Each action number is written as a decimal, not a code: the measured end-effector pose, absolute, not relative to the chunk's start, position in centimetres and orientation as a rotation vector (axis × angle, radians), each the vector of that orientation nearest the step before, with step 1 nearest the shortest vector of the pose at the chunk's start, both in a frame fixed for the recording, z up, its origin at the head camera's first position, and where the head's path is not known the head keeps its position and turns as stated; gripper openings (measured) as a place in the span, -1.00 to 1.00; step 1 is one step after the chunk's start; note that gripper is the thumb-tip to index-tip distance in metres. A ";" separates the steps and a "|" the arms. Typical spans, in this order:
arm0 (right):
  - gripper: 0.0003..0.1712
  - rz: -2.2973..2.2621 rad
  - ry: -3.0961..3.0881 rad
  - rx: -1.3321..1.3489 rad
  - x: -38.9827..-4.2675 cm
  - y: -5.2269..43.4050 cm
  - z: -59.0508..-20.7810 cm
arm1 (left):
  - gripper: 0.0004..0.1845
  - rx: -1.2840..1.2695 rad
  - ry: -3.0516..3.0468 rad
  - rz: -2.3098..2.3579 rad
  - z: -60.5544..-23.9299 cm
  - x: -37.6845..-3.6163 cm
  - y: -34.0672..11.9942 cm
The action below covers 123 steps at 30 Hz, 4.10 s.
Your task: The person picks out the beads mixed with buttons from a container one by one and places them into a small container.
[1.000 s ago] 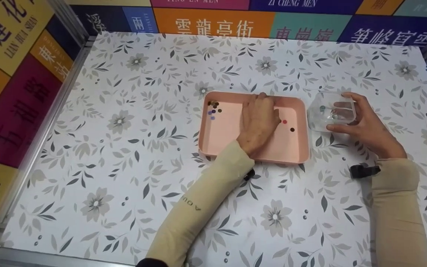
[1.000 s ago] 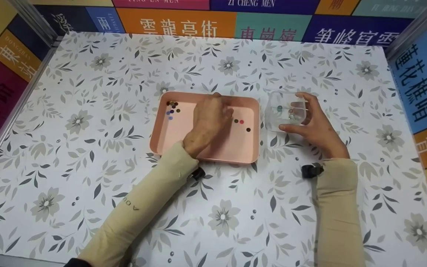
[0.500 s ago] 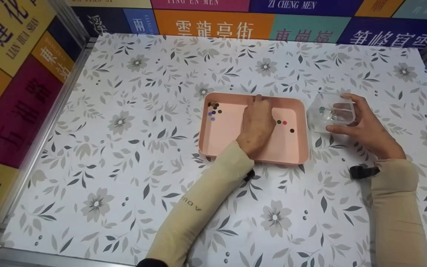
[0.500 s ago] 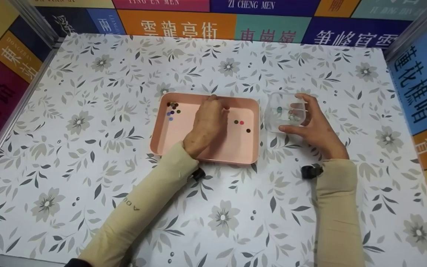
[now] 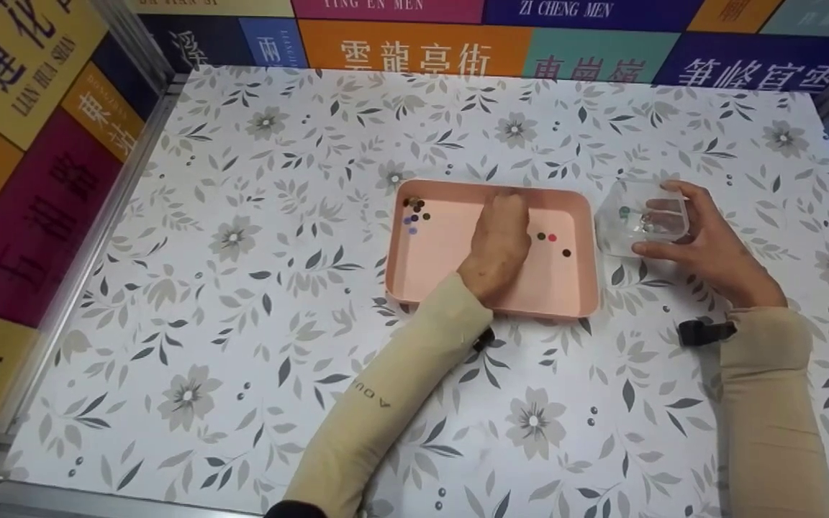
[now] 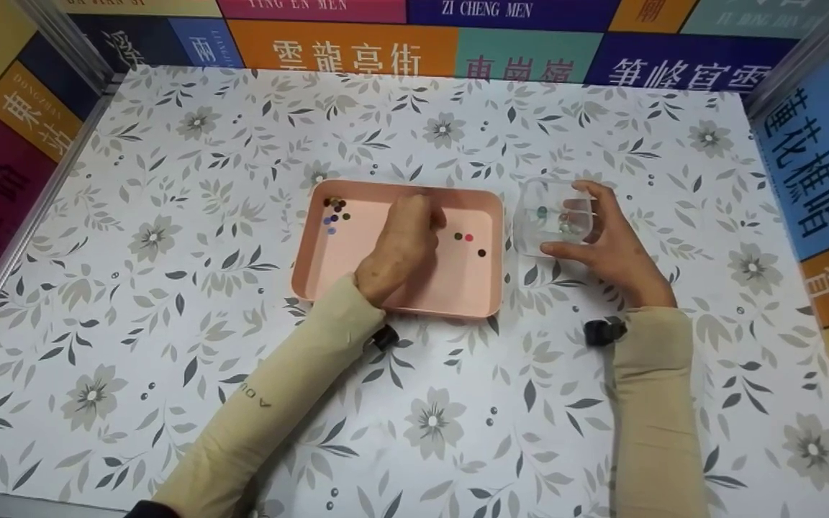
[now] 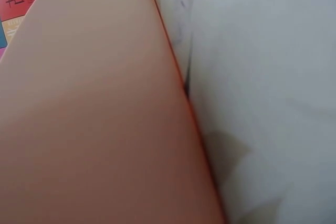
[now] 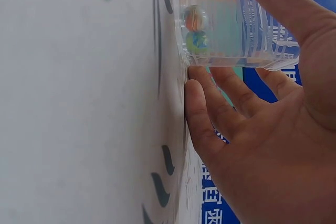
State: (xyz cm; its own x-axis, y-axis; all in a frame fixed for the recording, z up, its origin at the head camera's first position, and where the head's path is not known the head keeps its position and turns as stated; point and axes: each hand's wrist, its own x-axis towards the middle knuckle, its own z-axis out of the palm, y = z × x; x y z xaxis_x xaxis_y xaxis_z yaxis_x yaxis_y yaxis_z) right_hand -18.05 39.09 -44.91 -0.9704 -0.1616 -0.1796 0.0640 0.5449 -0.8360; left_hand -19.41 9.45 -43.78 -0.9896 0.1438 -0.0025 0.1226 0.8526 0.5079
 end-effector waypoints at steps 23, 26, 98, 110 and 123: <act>0.12 -1.414 2.537 -0.077 -18.0 39.0 -44.9 | -0.86 0.344 2.946 0.986 -43.2 -19.2 10.0; 0.13 -1.402 2.538 -0.070 -18.1 39.0 -44.7 | -0.87 0.398 2.922 1.022 -43.0 -19.1 10.4; 0.09 -1.522 2.513 -0.133 -17.9 38.9 -44.9 | -0.78 0.742 2.902 1.002 -42.7 -19.2 15.1; 0.11 -1.483 2.511 -0.136 -17.9 38.9 -44.8 | -0.70 0.744 2.873 0.994 -42.1 -18.6 14.5; 0.10 -1.502 2.515 -0.143 -17.9 38.7 -44.9 | -0.79 0.662 2.939 0.979 -41.3 -18.5 12.5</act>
State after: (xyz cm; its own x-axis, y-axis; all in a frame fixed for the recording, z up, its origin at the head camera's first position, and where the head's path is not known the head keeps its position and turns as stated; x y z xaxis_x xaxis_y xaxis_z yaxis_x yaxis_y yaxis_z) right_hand -17.87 38.75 -44.87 -0.9736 -0.1890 -0.1280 0.0231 0.4762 -0.8790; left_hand -18.54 12.50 -41.30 -0.9124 0.3797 0.1530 0.3956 0.7217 0.5680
